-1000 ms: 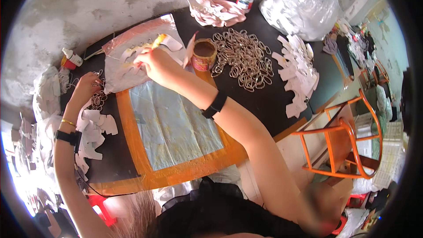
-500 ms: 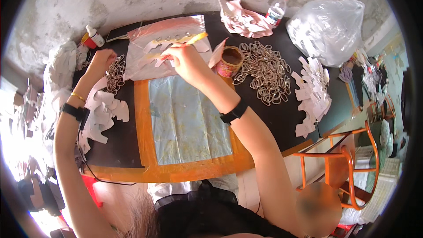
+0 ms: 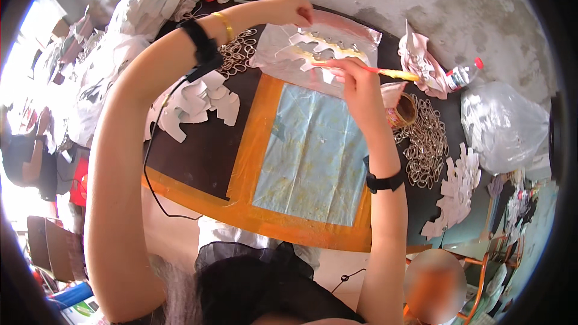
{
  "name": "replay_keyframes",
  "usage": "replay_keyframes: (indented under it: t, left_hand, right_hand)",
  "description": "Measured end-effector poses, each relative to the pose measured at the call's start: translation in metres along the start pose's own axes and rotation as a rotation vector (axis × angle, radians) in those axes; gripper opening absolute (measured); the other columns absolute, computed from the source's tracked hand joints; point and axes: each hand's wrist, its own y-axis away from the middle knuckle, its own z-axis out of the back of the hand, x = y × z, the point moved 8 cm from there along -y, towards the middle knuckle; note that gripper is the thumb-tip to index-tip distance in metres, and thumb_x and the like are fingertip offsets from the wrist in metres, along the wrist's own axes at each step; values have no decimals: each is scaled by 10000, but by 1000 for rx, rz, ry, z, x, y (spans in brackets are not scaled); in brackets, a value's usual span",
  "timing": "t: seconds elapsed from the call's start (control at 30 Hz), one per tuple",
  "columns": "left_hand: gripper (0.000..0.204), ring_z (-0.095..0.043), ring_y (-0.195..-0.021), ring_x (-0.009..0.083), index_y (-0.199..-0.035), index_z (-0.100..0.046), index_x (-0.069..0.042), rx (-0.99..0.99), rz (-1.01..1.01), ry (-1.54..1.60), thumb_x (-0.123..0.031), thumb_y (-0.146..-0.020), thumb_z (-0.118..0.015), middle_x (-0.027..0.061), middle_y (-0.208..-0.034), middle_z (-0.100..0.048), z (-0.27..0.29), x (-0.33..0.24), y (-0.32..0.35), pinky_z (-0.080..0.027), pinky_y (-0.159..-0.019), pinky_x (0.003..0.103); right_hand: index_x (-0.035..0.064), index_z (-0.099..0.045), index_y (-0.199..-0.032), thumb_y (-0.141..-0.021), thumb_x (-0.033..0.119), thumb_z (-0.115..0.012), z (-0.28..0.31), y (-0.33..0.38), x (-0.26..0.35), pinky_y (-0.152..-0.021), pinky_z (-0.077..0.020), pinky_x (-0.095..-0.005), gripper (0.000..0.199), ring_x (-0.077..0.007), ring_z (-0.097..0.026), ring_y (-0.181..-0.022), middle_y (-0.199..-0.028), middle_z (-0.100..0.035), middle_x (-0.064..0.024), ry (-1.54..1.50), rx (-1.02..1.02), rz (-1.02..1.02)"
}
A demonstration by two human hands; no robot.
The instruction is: The person applies glue to a white cutout using a brush, then places metal rings onto the glued surface by hand and applies more glue over the rings.
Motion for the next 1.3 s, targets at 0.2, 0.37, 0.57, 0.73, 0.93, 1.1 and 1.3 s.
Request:
replay_keyframes:
  t: [0.2, 0.37, 0.57, 0.73, 0.93, 1.1, 1.3]
  left_hand:
    - [152, -641, -733, 120, -865, -712, -59, 114, -48, -20, -150, -744, -721, 44, -787, -694, -41, 0, -20, -505, -660, 281]
    - [139, -625, -709, 135, -830, -719, -66, 123, -123, -115, -142, -715, -735, 48, -752, -683, -57, 9, -22, -491, -642, 300]
    - [128, -621, -720, 141, -822, -720, -72, 176, -88, -135, -165, -734, -718, 58, -769, -677, -58, 17, -23, -487, -655, 296]
    - [248, -619, -782, 130, -1002, -648, -33, 90, 228, 495, -191, -813, -666, 71, -932, -676, -37, 33, -27, -508, -702, 274]
    - [177, -596, -734, 131, -892, -566, -6, 49, 312, 509, -182, -881, -584, 40, -808, -572, -25, 30, -18, -516, -645, 252]
    - [169, -613, -704, 191, -925, -527, 12, 294, 96, 745, -151, -879, -536, 105, -865, -575, -37, 25, -5, -549, -656, 266]
    - [165, -614, -700, 190, -946, -520, -5, 199, 434, 801, -161, -894, -534, 87, -837, -566, -41, 32, -1, -537, -657, 270]
  right_hand:
    - [-58, -631, -1048, -924, -78, -422, -3, 1, 1, -825, -552, -306, 243, -233, -669, -940, -1010, -639, -143, 12, 35, -65]
    - [-42, -639, -1009, -845, -129, -468, -2, 0, 2, -772, -530, -318, 253, -252, -671, -838, -940, -634, -145, -16, -16, -49]
    - [-48, -635, -1013, -878, -113, -456, -2, -1, 2, -773, -544, -318, 234, -248, -668, -842, -940, -628, -145, -31, -8, -92]
    - [-45, -634, -1019, -859, -123, -468, 1, 0, 1, -773, -544, -323, 244, -259, -673, -857, -953, -631, -152, -35, -13, -85]
    - [-68, -616, -1077, -908, -86, -414, -3, 2, -2, -863, -535, -309, 265, -242, -659, -982, -1060, -629, -145, 17, 66, -106]
    - [-75, -612, -1048, -892, -109, -423, -5, 2, -4, -866, -531, -300, 248, -228, -659, -992, -1029, -628, -133, -31, 52, -125]
    - [-67, -617, -1041, -887, -115, -427, -3, 2, 1, -835, -536, -286, 249, -217, -664, -964, -1024, -630, -126, 3, 55, -105]
